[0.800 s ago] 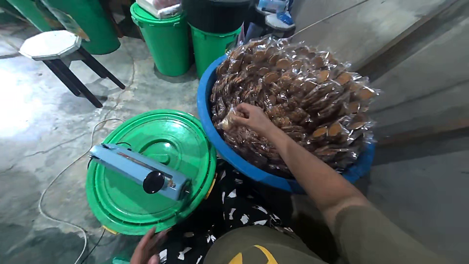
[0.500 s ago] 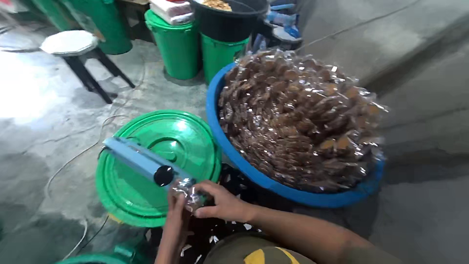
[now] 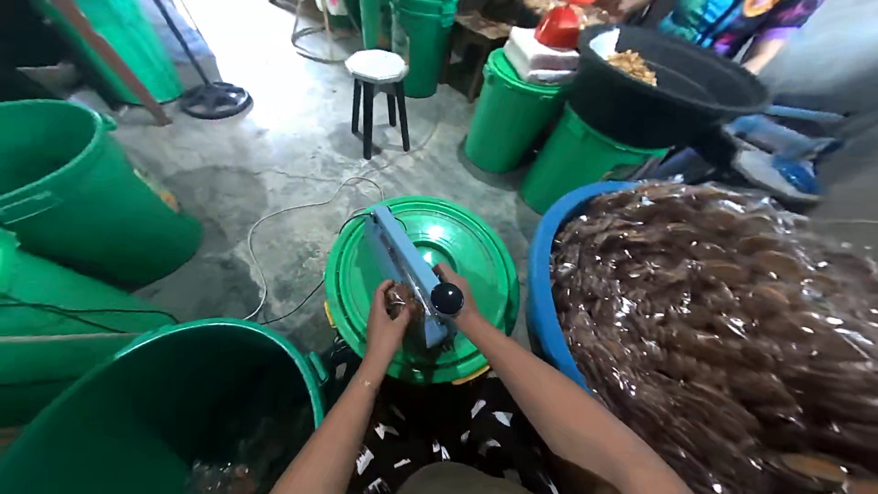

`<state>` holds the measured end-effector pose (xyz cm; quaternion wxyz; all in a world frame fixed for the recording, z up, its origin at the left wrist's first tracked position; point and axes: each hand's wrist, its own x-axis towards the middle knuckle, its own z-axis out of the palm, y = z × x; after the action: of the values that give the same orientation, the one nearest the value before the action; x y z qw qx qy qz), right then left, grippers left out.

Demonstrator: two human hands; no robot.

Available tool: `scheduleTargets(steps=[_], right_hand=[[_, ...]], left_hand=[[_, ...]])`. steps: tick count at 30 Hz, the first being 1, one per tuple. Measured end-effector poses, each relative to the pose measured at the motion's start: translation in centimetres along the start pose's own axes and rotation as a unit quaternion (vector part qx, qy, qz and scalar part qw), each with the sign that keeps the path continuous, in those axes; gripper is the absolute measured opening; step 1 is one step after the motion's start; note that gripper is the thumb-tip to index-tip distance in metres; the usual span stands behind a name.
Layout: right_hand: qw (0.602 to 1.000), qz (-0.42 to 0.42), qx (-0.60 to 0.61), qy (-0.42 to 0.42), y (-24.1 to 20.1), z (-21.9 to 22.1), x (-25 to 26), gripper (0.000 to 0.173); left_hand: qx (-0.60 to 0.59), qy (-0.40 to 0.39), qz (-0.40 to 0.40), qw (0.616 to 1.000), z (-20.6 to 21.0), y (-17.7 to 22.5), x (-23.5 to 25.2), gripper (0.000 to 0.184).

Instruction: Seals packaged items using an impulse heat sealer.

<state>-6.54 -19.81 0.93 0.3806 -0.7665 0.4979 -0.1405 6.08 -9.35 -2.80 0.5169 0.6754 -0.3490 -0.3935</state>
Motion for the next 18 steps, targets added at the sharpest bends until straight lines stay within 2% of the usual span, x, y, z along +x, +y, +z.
scheduleTargets(steps=[2, 4, 6, 8, 10, 12, 16, 18], right_hand=[[0.997, 0.037, 0.06, -0.021, -2.4, -2.5, 1.7, 0.036], [0.994, 0.0, 0.056, -0.099, -5.1, -4.8, 1.5, 0.04], [0.974, -0.053, -0.095, -0.197, -7.0, -5.1, 0.2, 0.057], [0.946, -0.036, -0.228, -0.228, -7.7, -3.4, -1.4, 0.075], [0.942, -0.004, -0.271, -0.199, -6.7, -1.3, -2.0, 0.081], [0.951, -0.009, -0.271, -0.148, -5.7, -0.2, -2.3, 0.072], [0.965, -0.097, -0.24, -0.043, -3.4, 1.0, -3.1, 0.06], [0.967, -0.117, -0.226, -0.017, -2.7, 1.2, -3.2, 0.057]], left_hand=[[-0.016, -0.01, -0.02, 1.0, -0.7, 0.9, 1.4, 0.067], [-0.033, -0.002, -0.034, 0.999, -1.3, 1.3, 2.7, 0.066], [-0.044, 0.007, -0.04, 0.998, -1.6, 1.6, 3.6, 0.066], [-0.023, 0.009, -0.034, 0.999, -1.9, 1.7, 4.3, 0.066], [-0.002, 0.009, -0.044, 0.999, -2.4, 1.3, 4.8, 0.064], [-0.016, 0.028, -0.075, 0.997, -3.0, 0.5, 5.0, 0.061], [-0.113, 0.078, -0.137, 0.981, -3.9, -0.8, 5.0, 0.055], [-0.173, 0.084, -0.16, 0.968, -3.5, -0.6, 5.1, 0.05]])
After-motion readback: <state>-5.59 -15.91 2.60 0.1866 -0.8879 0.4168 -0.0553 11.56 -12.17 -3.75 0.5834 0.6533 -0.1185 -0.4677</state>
